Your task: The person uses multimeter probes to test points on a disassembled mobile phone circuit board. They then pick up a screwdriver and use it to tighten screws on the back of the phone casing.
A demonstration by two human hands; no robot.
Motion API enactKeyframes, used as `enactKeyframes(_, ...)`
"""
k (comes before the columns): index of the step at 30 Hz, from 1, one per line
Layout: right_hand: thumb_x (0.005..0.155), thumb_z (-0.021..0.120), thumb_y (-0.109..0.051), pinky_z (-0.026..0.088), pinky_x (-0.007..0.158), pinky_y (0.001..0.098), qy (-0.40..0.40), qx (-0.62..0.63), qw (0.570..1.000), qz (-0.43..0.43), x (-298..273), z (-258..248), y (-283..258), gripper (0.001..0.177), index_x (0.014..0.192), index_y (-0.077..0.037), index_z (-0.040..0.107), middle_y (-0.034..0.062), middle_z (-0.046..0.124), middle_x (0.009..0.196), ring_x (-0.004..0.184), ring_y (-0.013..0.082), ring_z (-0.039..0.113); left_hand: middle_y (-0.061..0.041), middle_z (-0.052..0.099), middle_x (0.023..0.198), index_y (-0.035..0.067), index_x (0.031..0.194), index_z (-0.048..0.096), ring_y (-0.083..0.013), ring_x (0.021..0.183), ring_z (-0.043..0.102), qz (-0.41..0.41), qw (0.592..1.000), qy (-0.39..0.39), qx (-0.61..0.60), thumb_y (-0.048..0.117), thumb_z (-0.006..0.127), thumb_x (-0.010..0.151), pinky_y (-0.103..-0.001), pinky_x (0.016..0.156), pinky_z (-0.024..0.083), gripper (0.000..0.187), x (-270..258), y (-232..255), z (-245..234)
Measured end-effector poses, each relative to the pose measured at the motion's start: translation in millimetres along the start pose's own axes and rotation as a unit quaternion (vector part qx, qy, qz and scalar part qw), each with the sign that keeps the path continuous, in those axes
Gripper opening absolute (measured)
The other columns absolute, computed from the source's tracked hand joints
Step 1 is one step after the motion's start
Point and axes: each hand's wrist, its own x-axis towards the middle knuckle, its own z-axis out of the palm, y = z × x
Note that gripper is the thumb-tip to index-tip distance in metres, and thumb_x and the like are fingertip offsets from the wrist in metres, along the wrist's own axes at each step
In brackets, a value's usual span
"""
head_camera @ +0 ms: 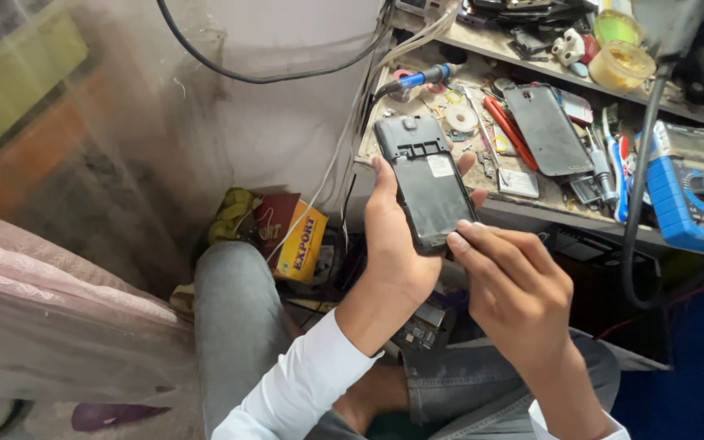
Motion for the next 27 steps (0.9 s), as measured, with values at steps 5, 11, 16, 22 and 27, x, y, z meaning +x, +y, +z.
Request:
enactKeyframes(5, 0.082, 0.075, 0.011, 0.061, 0.081, 0.0382, 0.058, -0.088, 0.990, -0.097, -10, -1, 17, 0.026, 0.106, 0.000, 0.076, 0.0109, 0.074, 0.102, 0.091, 0.0273, 0.072, -0.017, 0.067, 0.127, 0.002, 0.142, 0.051, -0.0301, 0.104, 0.069, -0.023, 1.000, -0.019, 0.010, 0.056, 0.026, 0.114, -0.044, 0.094, 0.056, 0.065, -16, -12, 8)
enactKeyframes(11, 0.093, 0.080, 0.007, 0.059, 0.079, 0.0376, 0.109, -0.159, 0.976, -0.104, -11, -16, 34, 0.013, 0.092, -0.003, 0.072, 0.0072, 0.073, 0.099, 0.090, 0.0248, 0.071, -0.016, 0.065, 0.123, -0.008, 0.138, 0.050, -0.0226, 0.108, 0.064, -0.032, 0.964, -0.077, 0.252, 0.024, 0.062, 0.110, -0.038, 0.094, 0.052, 0.044, -19, 3, 19)
enactKeyframes(16, 0.085, 0.080, 0.005, 0.058, 0.076, 0.0359, 0.126, -0.166, 0.974, -0.094, -19, -17, 34, 0.011, 0.087, -0.004, 0.073, 0.0077, 0.074, 0.098, 0.087, 0.0255, 0.070, -0.007, 0.063, 0.126, -0.003, 0.147, 0.042, -0.0130, 0.113, 0.062, -0.020, 0.902, -0.172, 0.396, 0.000, 0.077, 0.087, -0.029, 0.100, 0.053, 0.069, -24, 12, 36)
enactKeyframes(22, 0.085, 0.075, 0.008, 0.060, 0.086, 0.0381, 0.115, -0.109, 0.987, 0.016, -14, -3, 22, 0.015, 0.093, -0.005, 0.075, 0.0058, 0.071, 0.109, 0.100, 0.0256, 0.070, -0.015, 0.065, 0.120, 0.001, 0.141, 0.034, -0.0200, 0.105, 0.071, -0.064, 0.891, -0.118, 0.433, -0.013, 0.069, 0.081, -0.034, 0.087, 0.065, 0.072, -12, 15, 35)
enactKeyframes(27, 0.087, 0.073, -0.001, 0.059, 0.082, 0.0282, 0.116, 0.184, 0.919, 0.328, -8, -25, 24, 0.033, 0.119, 0.000, 0.065, 0.0088, 0.069, 0.112, 0.102, 0.0157, 0.068, -0.020, 0.068, 0.111, 0.002, 0.140, 0.035, -0.0250, 0.085, 0.074, -0.104, 0.914, -0.079, 0.384, -0.015, 0.060, 0.088, -0.035, 0.068, 0.067, 0.060, -4, 13, 32)
